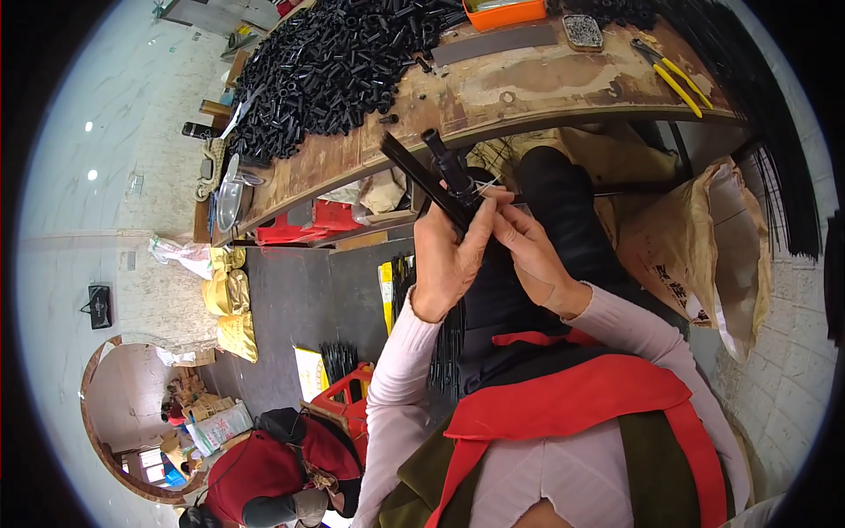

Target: Assembling black tubing and wire components at a factory workbench using pliers.

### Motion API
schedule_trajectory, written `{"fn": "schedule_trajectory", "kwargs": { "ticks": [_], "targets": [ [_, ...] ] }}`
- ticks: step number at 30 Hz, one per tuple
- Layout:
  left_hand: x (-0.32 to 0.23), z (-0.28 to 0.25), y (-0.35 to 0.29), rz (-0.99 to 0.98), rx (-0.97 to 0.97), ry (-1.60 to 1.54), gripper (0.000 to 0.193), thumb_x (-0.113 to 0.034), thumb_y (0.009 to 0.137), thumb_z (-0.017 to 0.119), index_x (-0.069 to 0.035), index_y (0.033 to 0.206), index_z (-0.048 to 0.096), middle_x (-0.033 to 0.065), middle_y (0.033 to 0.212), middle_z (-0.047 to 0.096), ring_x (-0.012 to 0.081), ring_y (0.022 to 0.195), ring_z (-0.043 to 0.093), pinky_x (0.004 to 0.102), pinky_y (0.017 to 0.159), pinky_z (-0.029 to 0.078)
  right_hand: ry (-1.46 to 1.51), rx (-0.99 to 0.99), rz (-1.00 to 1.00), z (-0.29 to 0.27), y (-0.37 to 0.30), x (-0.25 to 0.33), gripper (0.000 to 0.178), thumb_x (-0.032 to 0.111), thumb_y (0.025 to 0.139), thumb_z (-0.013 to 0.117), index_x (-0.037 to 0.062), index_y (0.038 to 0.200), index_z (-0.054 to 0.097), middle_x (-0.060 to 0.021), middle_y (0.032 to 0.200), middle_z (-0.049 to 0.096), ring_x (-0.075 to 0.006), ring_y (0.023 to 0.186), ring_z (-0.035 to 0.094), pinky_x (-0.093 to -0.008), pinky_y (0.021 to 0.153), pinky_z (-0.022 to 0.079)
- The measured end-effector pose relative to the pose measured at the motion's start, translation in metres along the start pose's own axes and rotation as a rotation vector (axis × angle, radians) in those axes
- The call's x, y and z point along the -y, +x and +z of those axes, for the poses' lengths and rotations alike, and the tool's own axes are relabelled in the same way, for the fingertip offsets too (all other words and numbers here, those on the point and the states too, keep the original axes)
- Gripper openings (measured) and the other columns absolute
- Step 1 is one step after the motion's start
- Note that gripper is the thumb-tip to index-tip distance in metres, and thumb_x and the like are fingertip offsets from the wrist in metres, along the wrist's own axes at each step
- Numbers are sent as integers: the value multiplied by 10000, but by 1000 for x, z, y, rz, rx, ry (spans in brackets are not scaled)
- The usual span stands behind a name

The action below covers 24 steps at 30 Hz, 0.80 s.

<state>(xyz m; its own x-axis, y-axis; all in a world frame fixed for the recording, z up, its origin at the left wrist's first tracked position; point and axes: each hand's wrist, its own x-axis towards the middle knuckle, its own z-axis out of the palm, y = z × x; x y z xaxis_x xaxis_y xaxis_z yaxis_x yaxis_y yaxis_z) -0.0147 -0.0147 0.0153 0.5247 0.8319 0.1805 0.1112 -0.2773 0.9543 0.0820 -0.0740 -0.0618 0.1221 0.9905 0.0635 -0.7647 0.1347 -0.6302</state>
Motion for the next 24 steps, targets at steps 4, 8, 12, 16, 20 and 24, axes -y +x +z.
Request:
{"fn": "schedule_trajectory", "kwargs": {
  "ticks": [4, 8, 12, 16, 20, 24],
  "targets": [
    [13, 5, -10, -8, -53, 32, 168, -83, 962, 587, 53, 1044, 640, 89, 924, 720, 103, 815, 645, 245, 734, 508, 57, 9, 150, -9, -1, -4, 336, 233, 1021, 540, 29, 1287, 558, -1, 1205, 589, -73, 1138, 518, -241, 1003, 386],
    [21, 18, -5, 14, -149, 9, 135, -50, 947, 580, 44, 997, 662, 92, 913, 722, 119, 814, 653, 259, 738, 513, 108, 12, 221, -19, 6, 8, 338, 238, 1014, 553, 39, 1287, 555, 4, 1214, 582, -77, 1153, 510, -246, 1010, 380],
    [13, 38, 12, -33, -103, 52, 200, -43, 958, 533, 89, 973, 683, 121, 964, 715, 165, 911, 657, 293, 857, 496, 130, -3, 206, -32, 12, 21, 339, 227, 1018, 541, 28, 1293, 554, -13, 1218, 595, -84, 1130, 534, -253, 993, 409],
    [15, 34, 42, -33, 17, 0, 214, -8, 967, 481, 84, 965, 675, 137, 1007, 707, 200, 928, 667, 313, 880, 501, -400, -133, 123, -39, 19, 30, 367, 253, 1021, 533, -9, 1274, 576, -42, 1186, 627, -97, 1115, 552, -253, 964, 425],
    [18, 39, 58, 17, 67, -53, 192, 6, 947, 498, 38, 931, 686, 92, 920, 703, 177, 877, 659, 303, 818, 499, -1147, 46, -188, -78, 18, 95, 317, 178, 926, 644, 23, 1202, 627, -145, 1155, 649, -273, 1096, 614, -363, 948, 471],
    [35, 50, 59, -13, 152, -55, 227, -32, 967, 485, 36, 867, 676, 88, 876, 700, 175, 882, 660, 315, 836, 498, -1906, -382, -595, -108, 36, 202, 382, 64, 797, 702, 41, 1170, 623, -150, 1139, 570, -355, 1096, 521, -424, 960, 422]
  ]
}}
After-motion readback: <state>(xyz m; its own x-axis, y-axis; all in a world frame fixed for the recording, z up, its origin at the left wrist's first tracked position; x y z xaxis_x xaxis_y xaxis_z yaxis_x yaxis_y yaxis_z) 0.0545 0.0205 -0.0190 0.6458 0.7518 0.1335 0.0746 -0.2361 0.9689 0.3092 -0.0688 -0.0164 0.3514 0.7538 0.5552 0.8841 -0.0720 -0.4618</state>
